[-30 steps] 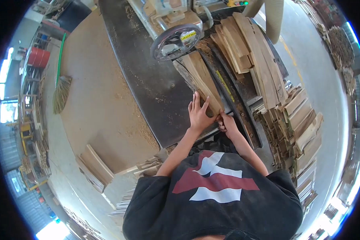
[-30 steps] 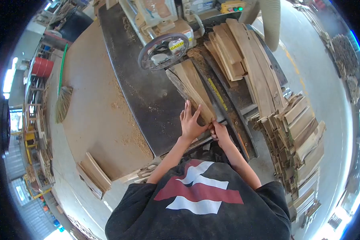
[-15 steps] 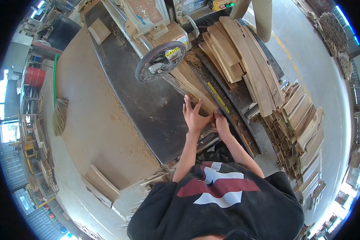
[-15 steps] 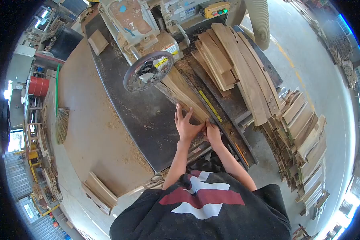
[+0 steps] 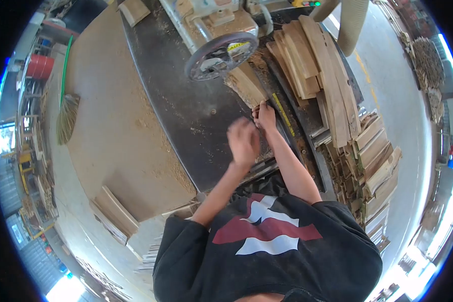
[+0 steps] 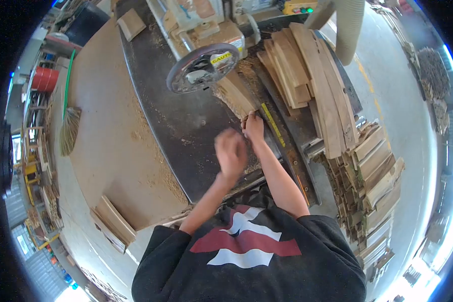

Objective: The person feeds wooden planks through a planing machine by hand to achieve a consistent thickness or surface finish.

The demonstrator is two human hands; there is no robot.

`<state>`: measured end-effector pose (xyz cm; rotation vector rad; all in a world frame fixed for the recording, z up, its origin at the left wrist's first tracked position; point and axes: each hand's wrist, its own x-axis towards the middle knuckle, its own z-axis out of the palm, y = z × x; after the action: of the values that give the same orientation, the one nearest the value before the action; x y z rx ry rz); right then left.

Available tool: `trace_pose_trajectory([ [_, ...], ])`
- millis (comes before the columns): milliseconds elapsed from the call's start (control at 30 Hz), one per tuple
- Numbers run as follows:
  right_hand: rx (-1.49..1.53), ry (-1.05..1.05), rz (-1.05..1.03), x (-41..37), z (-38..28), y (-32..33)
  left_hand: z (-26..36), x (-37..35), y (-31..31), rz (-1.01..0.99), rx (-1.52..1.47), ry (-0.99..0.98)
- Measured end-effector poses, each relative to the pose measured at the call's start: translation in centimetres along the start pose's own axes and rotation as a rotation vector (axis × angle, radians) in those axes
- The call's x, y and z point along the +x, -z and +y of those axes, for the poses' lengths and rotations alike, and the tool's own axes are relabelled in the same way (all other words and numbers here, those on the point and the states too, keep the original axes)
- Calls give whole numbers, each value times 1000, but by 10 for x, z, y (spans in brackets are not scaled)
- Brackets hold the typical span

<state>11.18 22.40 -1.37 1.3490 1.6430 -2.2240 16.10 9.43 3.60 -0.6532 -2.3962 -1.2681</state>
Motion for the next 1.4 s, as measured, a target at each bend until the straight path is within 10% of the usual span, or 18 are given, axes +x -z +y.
trace_pose_trajectory([
  [233, -2, -69, -123, 28, -42, -22, 14, -50, -31, -695, 118, -93],
  [333, 35, -56, -151, 40, -49, -39, -21, -10, -23, -706, 183, -90],
  [633, 53, -28, -179, 83, -78, -81, -245, 33, 173, 99, 944, 807],
  [867, -259, 195, -395, 64, -74, -70, -287, 166, 137, 217, 452, 324],
  [900, -317, 516, -345, 61, -54, -69, -293, 190, 122, 252, 441, 312],
  [1067, -439, 877, -211, 16, -7, -56, -356, 334, 68, 294, 527, 457],
  [1400, -805, 935, -119, 29, -8, -42, -494, 527, 50, 392, 632, 593],
])
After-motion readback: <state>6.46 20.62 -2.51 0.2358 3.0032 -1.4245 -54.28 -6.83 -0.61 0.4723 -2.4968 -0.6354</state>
